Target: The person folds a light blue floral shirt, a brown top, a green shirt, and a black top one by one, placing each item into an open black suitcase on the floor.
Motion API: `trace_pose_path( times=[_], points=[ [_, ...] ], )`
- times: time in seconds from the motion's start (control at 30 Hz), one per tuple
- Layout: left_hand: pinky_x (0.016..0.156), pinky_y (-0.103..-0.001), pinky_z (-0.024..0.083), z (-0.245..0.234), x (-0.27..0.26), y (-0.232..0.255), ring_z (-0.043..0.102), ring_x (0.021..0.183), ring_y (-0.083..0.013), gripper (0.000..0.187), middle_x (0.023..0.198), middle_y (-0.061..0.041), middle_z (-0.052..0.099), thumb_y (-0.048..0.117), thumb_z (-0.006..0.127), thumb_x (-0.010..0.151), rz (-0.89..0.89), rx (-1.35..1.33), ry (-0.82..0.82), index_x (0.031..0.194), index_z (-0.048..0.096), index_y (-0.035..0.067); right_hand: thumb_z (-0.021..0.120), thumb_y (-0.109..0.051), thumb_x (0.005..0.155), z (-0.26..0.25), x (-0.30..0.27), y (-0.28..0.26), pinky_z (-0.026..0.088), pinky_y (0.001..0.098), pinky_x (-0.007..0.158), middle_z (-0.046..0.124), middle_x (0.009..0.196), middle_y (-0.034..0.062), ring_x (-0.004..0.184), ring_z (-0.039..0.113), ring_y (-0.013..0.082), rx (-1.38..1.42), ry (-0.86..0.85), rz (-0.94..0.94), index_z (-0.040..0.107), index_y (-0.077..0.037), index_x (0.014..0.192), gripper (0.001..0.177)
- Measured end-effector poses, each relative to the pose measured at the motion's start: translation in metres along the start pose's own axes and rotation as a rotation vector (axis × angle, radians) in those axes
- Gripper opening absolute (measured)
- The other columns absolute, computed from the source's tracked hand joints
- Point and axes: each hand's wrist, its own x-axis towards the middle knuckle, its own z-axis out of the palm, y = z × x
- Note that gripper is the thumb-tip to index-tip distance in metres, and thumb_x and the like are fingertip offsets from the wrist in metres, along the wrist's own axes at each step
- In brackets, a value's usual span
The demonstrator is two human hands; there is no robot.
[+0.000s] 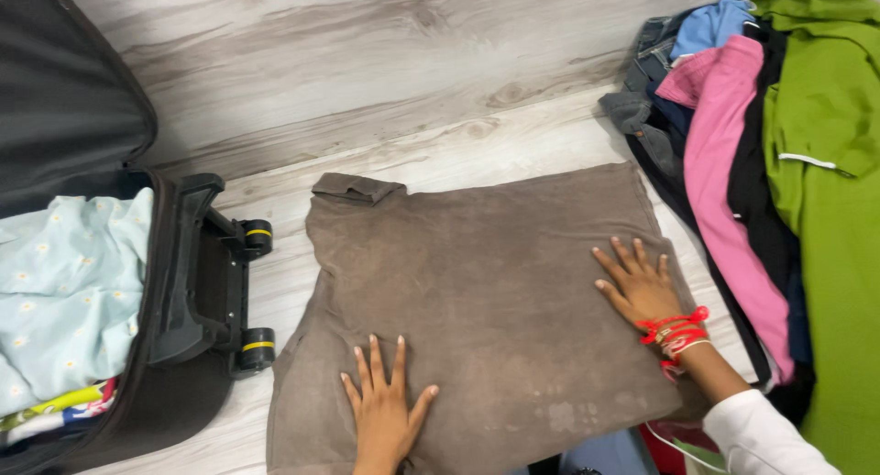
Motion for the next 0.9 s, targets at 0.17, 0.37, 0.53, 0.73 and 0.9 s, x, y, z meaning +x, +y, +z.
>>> trace_pose_path(
  times=[0.17, 0.37, 0.53, 0.73, 0.9],
  points=[
    [0.115, -0.058, 0.019, -0.010, -0.007, -0.029, 0.011, 0.152, -0.0437, 0.098, 0.167, -0.023, 0.011, 0.069, 0.059, 0.084, 0.016, -0.088, -0.077, 0.163, 0.022, 0.025, 0.041, -0.053, 0.097, 0.007, 0.017, 0.041, 0.012, 0.0627, 0.120, 0.023, 0.168, 0.0048, 0.155, 0.017, 0.0352, 0.035, 0.046, -0.001, 0.034, -0.033, 0.156, 0.063],
    [0.110, -0.051, 0.044, -0.012, 0.109, -0.073, 0.055, 0.134, -0.0379, 0.047, 0.142, -0.021, 0.060, 0.027, 0.052, 0.103, 0.049, -0.223, 0.529, 0.144, 0.052, 0.004, 0.040, -0.052, 0.098, 0.008, 0.016, 0.040, 0.012, 0.0602, 0.121, 0.025, 0.168, 0.0030, 0.155, 0.017, 0.0325, 0.029, 0.062, 0.000, 0.036, -0.033, 0.156, 0.061],
    [0.082, -0.048, 0.054, -0.009, 0.189, -0.111, 0.068, 0.096, -0.0358, 0.032, 0.101, -0.014, 0.075, 0.029, 0.064, 0.095, -0.256, -0.420, 0.444, 0.117, 0.071, 0.008, 0.041, -0.051, 0.098, 0.006, 0.016, 0.038, 0.012, 0.0593, 0.122, 0.026, 0.168, 0.0023, 0.155, 0.018, 0.0313, 0.045, 0.083, 0.007, 0.038, -0.034, 0.154, 0.059],
    [0.079, -0.045, 0.055, 0.020, 0.216, -0.150, 0.069, 0.084, -0.0353, 0.029, 0.090, -0.015, 0.073, 0.033, 0.070, 0.094, -0.239, -0.618, 0.444, 0.099, 0.069, 0.005, 0.042, -0.049, 0.098, 0.004, 0.015, 0.038, 0.013, 0.0609, 0.120, 0.028, 0.167, 0.0037, 0.155, 0.019, 0.0324, 0.048, 0.090, -0.007, 0.038, -0.032, 0.155, 0.060],
    [0.099, -0.049, 0.048, 0.009, 0.183, -0.170, 0.061, 0.113, -0.0371, 0.045, 0.118, -0.022, 0.066, 0.019, 0.075, 0.085, -0.294, -0.406, 0.672, 0.123, 0.061, 0.000, 0.041, -0.049, 0.097, 0.004, 0.017, 0.036, 0.016, 0.0608, 0.121, 0.029, 0.166, 0.0030, 0.155, 0.021, 0.0319, 0.016, 0.108, -0.015, 0.039, -0.032, 0.155, 0.060]
  ],
)
